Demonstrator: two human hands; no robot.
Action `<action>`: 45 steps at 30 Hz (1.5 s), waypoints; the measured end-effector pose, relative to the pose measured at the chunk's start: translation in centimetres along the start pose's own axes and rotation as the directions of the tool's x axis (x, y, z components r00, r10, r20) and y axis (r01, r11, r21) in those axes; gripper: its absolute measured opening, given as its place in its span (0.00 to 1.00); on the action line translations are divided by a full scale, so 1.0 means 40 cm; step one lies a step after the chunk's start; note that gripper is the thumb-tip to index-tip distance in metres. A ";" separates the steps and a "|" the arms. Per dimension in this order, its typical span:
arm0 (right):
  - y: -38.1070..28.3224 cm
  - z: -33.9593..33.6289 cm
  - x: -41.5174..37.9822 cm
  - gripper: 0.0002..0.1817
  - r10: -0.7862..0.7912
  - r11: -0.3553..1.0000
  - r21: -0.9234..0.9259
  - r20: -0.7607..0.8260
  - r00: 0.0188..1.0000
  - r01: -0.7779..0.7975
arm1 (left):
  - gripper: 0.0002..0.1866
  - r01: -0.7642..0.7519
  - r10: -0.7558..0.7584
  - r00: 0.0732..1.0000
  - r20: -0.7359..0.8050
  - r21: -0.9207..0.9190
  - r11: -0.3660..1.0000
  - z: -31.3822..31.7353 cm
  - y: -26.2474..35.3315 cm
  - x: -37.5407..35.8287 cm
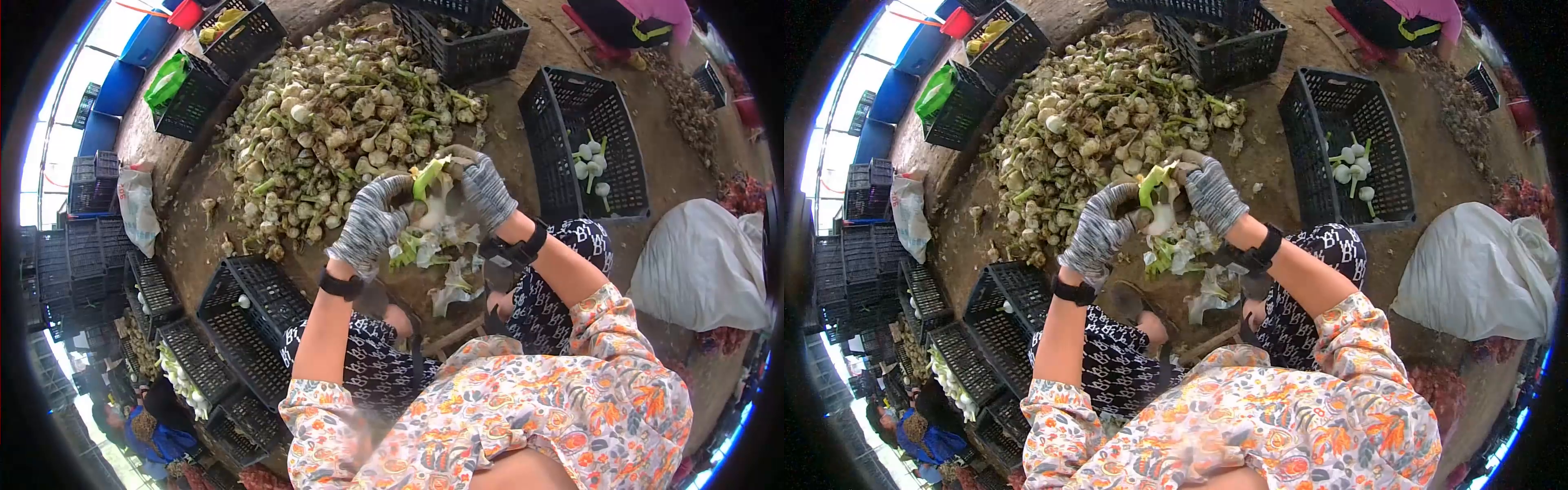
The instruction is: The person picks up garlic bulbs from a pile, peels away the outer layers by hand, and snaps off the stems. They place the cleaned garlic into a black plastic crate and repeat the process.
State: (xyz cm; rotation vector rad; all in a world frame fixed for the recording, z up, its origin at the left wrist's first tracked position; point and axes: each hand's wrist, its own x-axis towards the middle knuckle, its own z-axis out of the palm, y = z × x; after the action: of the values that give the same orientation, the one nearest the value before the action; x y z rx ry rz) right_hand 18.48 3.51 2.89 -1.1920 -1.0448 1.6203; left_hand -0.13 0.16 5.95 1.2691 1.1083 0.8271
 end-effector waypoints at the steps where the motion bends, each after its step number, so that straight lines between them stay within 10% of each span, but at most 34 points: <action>1: -0.008 -0.002 -0.001 0.11 0.233 0.957 0.174 0.010 0.972 -0.231 | 0.15 -0.029 0.044 0.996 0.077 -0.185 0.982 0.000 -0.024 0.002; 2: -0.015 -0.004 -0.003 0.11 0.448 0.832 0.339 0.059 0.892 -0.440 | 0.15 -0.070 0.094 0.990 0.105 -0.214 0.974 0.004 -0.021 0.003; 6: 0.045 -0.013 0.039 0.11 0.399 0.758 0.510 0.131 0.908 -0.407 | 0.15 -0.060 0.114 0.985 0.133 -0.352 0.934 0.013 0.016 -0.010; 9: 0.048 -0.018 0.029 0.10 0.070 0.957 -0.284 0.044 0.997 -0.055 | 0.18 -0.066 0.109 0.993 0.039 -0.584 0.809 0.014 0.006 -0.009; 13: 0.062 -0.044 0.014 0.09 -0.422 0.694 -0.366 0.492 0.762 0.621 | 0.17 -0.009 -0.026 0.999 -0.028 -0.831 0.556 -0.006 -0.009 0.006; 14: 0.009 -0.047 -0.004 0.09 -0.311 0.940 0.048 0.525 0.792 0.337 | 0.16 -0.029 -0.043 0.997 -0.062 -0.842 0.538 -0.017 -0.032 0.013; 15: -0.044 -0.049 -0.023 0.10 -0.195 0.901 0.427 0.550 0.812 -0.072 | 0.16 -0.052 -0.062 0.993 -0.098 -0.854 0.518 -0.028 -0.058 0.017; 18: -0.115 -0.127 -0.047 0.23 -0.072 0.397 0.753 0.596 0.800 -0.525 | 0.14 -0.056 -0.147 0.979 -0.142 -0.880 0.472 -0.041 -0.075 0.025; 19: -0.094 -0.130 -0.011 0.21 -0.296 0.885 0.463 0.469 0.832 0.054 | 0.14 -0.021 -0.176 0.978 -0.108 -0.899 0.438 -0.050 -0.084 0.027; 20: -0.136 -0.109 -0.025 0.21 -0.010 0.992 0.116 0.426 0.905 -0.044 | 0.14 0.018 -0.203 0.977 -0.071 -0.914 0.404 -0.054 -0.080 0.028; 21: -0.179 -0.088 -0.040 0.20 0.277 0.953 -0.218 0.346 0.897 -0.210 | 0.12 0.023 -0.288 0.954 -0.082 -0.939 0.344 -0.043 -0.066 0.028; 22: -0.079 -0.095 -0.022 0.23 -0.115 0.911 -0.312 0.436 0.892 0.270 | 0.12 0.031 -0.314 0.946 -0.081 -0.941 0.337 -0.038 -0.069 0.031; 24: -0.014 -0.078 0.003 0.22 -0.447 0.417 -0.704 0.392 0.804 0.575 | 0.12 0.043 -0.364 0.928 -0.080 -0.947 0.319 -0.032 -0.083 0.040; 29: 0.012 0.004 -0.008 0.16 -0.173 0.852 -0.478 0.128 0.977 0.214 | 0.10 0.069 -0.422 0.904 -0.071 -0.950 0.306 0.009 -0.086 0.038; 31: -0.018 -0.007 -0.008 0.10 0.042 0.999 -0.002 0.147 0.988 -0.042 | 0.12 0.070 -0.390 0.917 -0.079 -0.933 0.352 0.012 -0.104 0.037; 34: -0.054 -0.086 0.044 0.02 0.025 0.571 0.774 0.317 0.948 -0.274 | 0.12 0.076 -0.428 0.898 -0.106 -0.919 0.386 0.010 -0.107 0.036; 38: -0.066 -0.065 0.005 0.05 -0.045 0.983 0.182 0.080 0.996 0.030 | 0.08 0.066 -0.506 0.845 -0.175 -0.904 0.423 0.021 -0.086 0.037; 45: 0.016 -0.011 -0.002 0.14 -0.318 0.802 -0.495 0.119 0.940 0.334 | 0.08 0.116 -0.448 0.817 -0.363 -0.657 0.745 0.054 -0.057 0.039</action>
State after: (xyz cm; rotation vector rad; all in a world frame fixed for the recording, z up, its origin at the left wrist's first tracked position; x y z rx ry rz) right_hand 18.81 3.30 2.24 -1.2304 -1.6722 1.1197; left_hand 2.15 0.61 3.33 0.3038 1.2595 1.1871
